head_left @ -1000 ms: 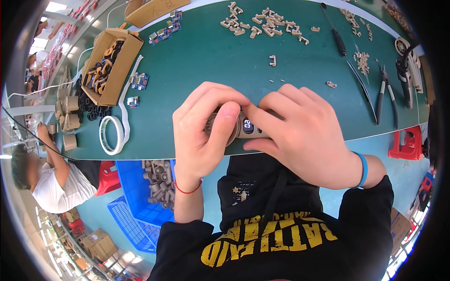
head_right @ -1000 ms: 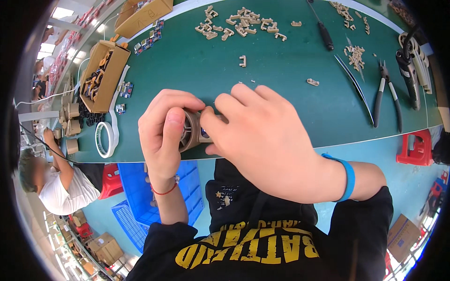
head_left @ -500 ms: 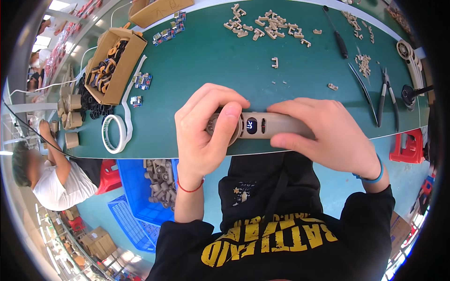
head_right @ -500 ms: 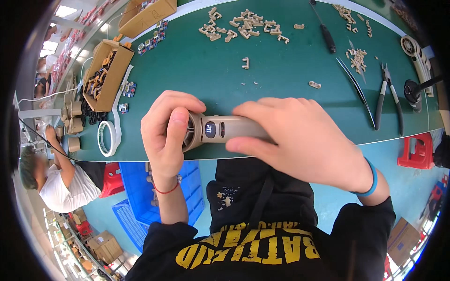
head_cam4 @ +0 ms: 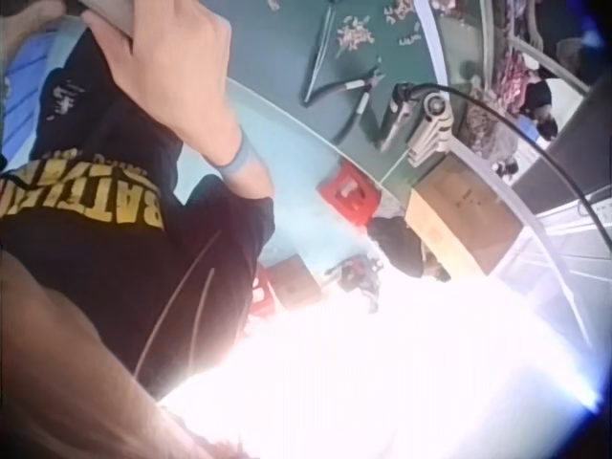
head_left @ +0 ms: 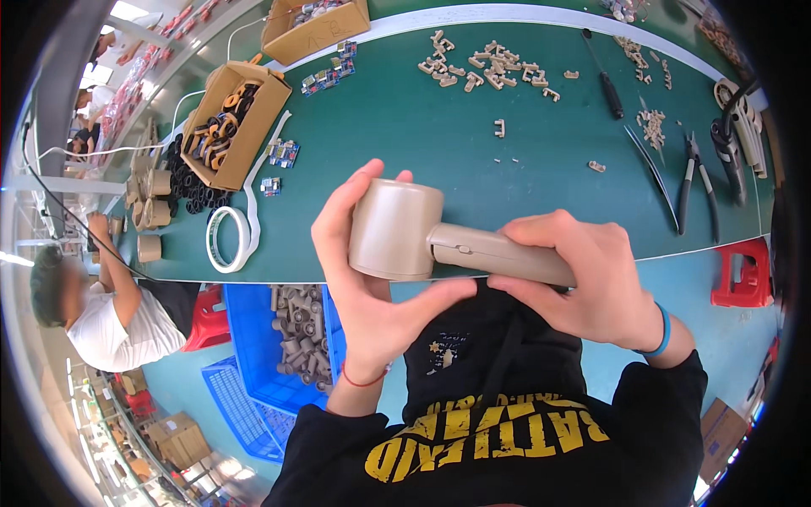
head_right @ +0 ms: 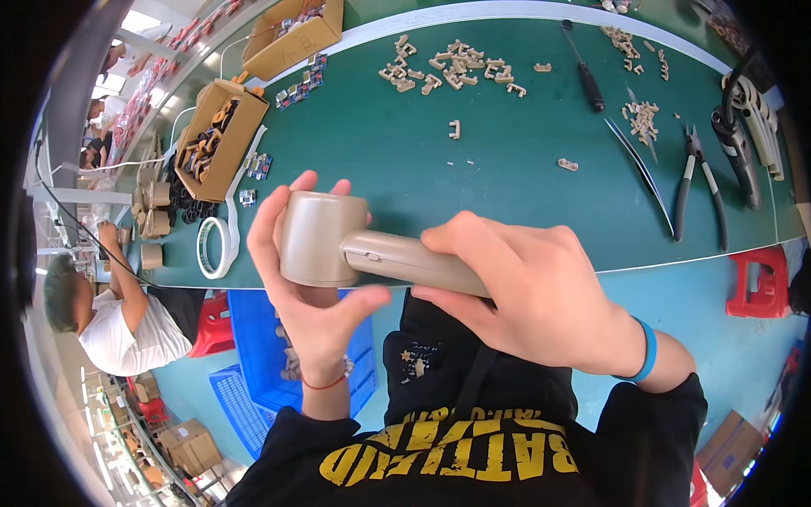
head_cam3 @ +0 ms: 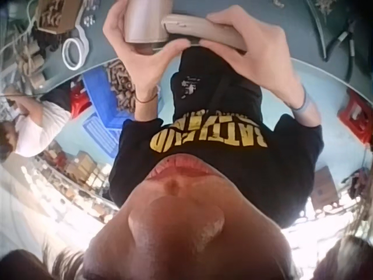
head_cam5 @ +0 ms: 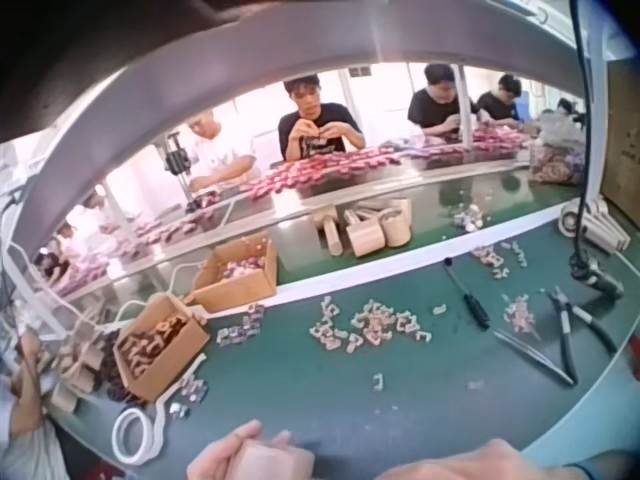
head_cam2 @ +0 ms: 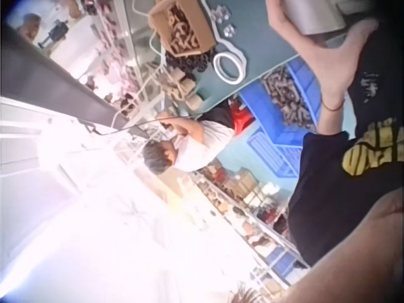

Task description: The recorder is assembling a handheld fan by installing internal components like the circuit board and battery, and then securing the casing with screws using an electric screwdriver.

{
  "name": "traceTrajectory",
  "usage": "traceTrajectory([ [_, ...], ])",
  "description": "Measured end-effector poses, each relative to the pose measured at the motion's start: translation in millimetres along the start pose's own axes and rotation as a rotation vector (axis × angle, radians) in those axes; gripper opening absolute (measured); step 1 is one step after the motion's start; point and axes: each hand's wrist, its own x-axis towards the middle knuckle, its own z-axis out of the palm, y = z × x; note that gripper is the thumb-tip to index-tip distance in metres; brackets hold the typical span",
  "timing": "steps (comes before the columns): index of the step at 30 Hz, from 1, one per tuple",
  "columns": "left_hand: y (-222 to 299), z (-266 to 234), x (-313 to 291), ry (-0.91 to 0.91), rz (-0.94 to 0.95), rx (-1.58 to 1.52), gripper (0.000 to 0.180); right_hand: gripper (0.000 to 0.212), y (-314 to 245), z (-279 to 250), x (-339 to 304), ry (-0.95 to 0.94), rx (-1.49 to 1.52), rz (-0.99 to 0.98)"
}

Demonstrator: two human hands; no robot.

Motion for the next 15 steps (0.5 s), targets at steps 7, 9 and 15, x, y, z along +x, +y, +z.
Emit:
traceTrajectory([
  [7,7,8,-4,0.042,0.105,0.121,0.100,0.045,-4,6,-10,-0.032,-0.183,-0.061],
  [9,11,9,-5,0.021,0.109,0.131,0.098,0.043,-4,6,-15,-0.019,-0.195,-0.058],
  [15,32,16,-3,-0.029,0.106,0.319,0.092,0.041,2,11,-22,-0.021,-0.163,-0.048],
])
